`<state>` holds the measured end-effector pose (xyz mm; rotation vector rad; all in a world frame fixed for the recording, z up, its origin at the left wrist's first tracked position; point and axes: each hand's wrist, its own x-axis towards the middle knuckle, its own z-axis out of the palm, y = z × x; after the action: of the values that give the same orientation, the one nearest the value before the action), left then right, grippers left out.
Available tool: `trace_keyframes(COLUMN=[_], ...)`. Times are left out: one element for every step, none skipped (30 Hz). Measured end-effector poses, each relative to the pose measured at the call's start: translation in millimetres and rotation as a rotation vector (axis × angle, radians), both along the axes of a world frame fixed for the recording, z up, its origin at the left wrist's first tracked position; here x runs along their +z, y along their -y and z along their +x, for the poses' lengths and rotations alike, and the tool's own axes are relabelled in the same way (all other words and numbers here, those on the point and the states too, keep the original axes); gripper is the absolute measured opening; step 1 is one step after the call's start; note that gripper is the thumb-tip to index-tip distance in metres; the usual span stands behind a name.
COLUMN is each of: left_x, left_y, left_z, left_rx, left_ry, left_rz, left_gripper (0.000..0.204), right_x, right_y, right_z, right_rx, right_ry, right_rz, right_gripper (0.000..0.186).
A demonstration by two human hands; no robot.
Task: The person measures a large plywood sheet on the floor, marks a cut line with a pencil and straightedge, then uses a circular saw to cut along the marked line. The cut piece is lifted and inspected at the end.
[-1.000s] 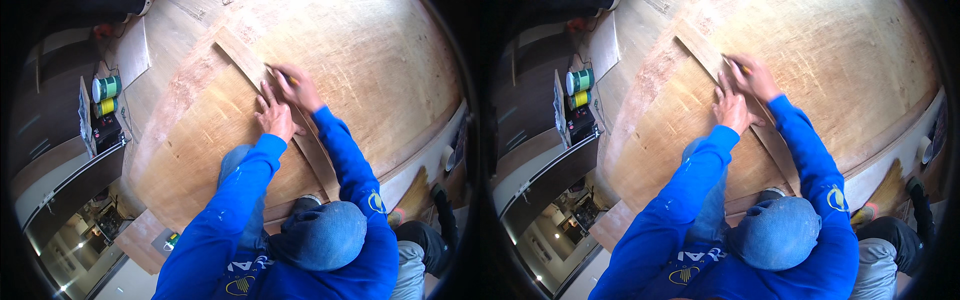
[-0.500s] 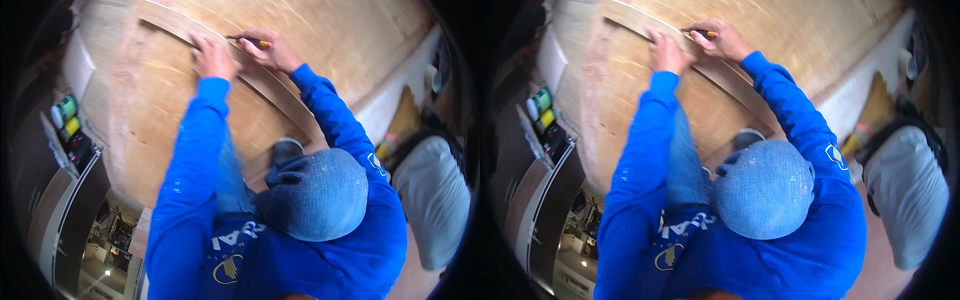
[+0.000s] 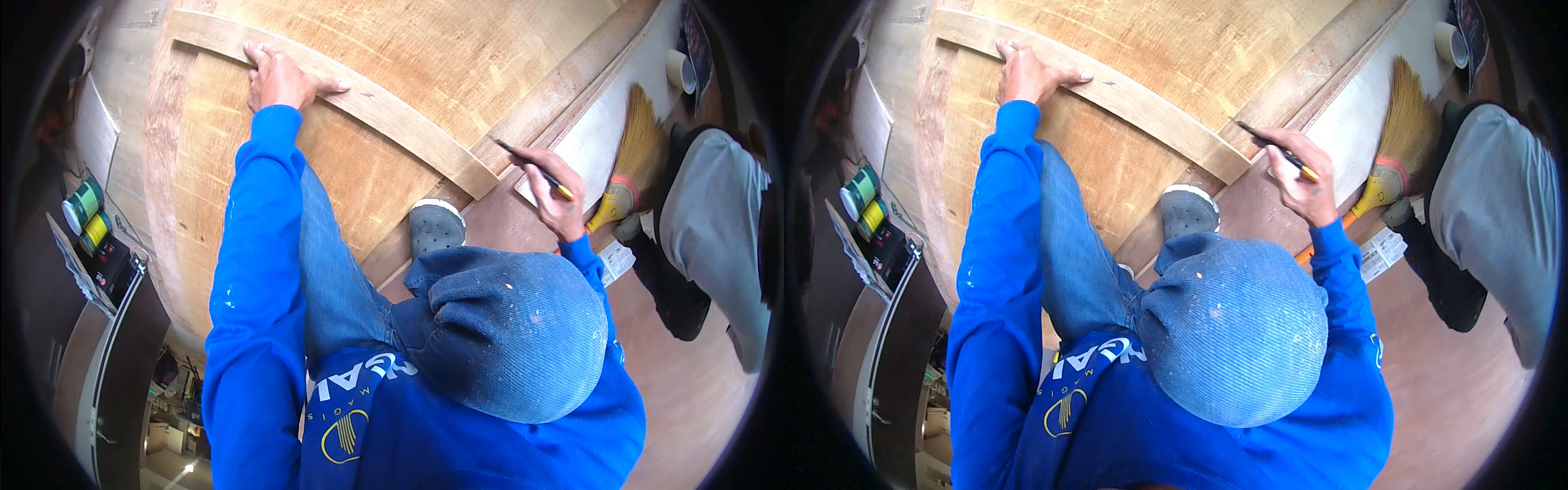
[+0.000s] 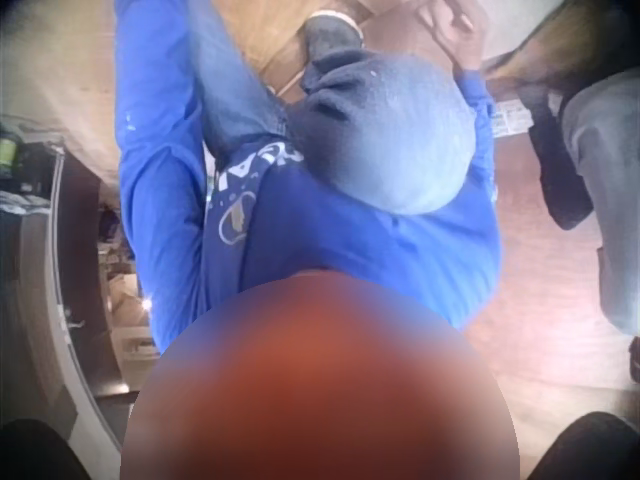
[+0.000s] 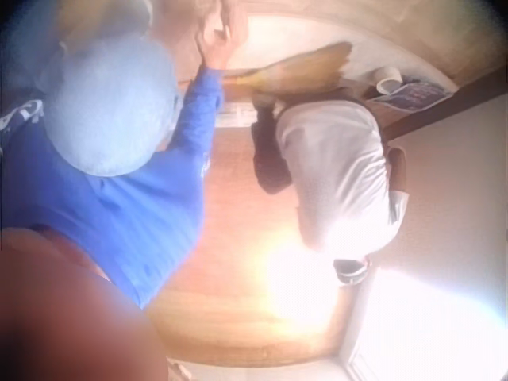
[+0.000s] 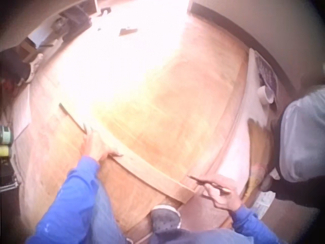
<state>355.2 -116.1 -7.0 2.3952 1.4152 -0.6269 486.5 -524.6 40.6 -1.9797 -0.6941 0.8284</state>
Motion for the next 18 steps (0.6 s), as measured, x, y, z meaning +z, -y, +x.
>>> trace_keyframes(left_x=[0,0,1,2,3,4,4,4,5,5,5,5,5,4,3,2,2,2], left_y=[-1,-1,-1,-1,0,0,0,0,0,0,0,1,1,1,2,1,1,0], left_z=[1,1,2,1,1,1,2,2,3,2,2,2,1,0,-1,-2,-3,-3], left_rx=[0.008,0.001,0.0,0.005,0.004,0.002,0.005,0.002,0.009,0.017,0.006,-0.004,-0.008,0.001,0.001,0.006,0.015,0.028], left_ry=[0.002,0.0,-0.009,-0.015,-0.017,-0.009,-0.007,-0.007,-0.018,-0.01,-0.022,-0.013,-0.002,0.011,0.019,0.025,0.041,0.035], left_rz=[-0.004,0.001,0.005,0.003,0.013,0.017,0.006,0.001,-0.017,-0.013,-0.016,0.004,0.023,0.036,0.034,0.027,0.03,0.021], left_gripper=[0.158,0.157,0.156,0.156,0.155,0.155,0.154,0.153,0.151,0.15,0.149,0.148,0.147,0.143,0.143,0.144,0.144,0.144], right_x=[-4,-7,-11,-14,-17,-20,-23,-27,-30,-32,-35,-37,-39,-42,-45,-50,-59,-68], right_y=[-5,-8,-10,-11,-10,-8,-7,-6,-6,-8,-12,-19,-28,-41,-57,-78,-103,-132], right_z=[-2,-5,-8,-11,-13,-15,-15,-16,-17,-18,-18,-19,-20,-21,-22,-22,-21,-20], right_rx=[0.056,0.063,0.076,0.071,0.079,0.089,0.091,0.107,0.128,0.145,0.166,0.16,0.149,0.139,0.126,0.131,0.154,0.17], right_ry=[0.016,0.009,-0.013,-0.029,-0.023,-0.016,-0.003,0.009,0.01,0.012,0.011,0.001,0.0,-0.002,0.008,-0.006,0.004,0.019], right_rz=[-0.013,0.008,0.002,-0.003,0.003,0.001,0.006,0.006,-0.001,-0.002,-0.01,0.008,0.033,0.062,0.12,0.167,0.203,0.257], right_gripper=[0.023,0.022,0.022,0.022,0.023,0.023,0.023,0.024,0.024,0.024,0.025,0.025,0.026,0.026,0.026,0.026,0.025,0.025])
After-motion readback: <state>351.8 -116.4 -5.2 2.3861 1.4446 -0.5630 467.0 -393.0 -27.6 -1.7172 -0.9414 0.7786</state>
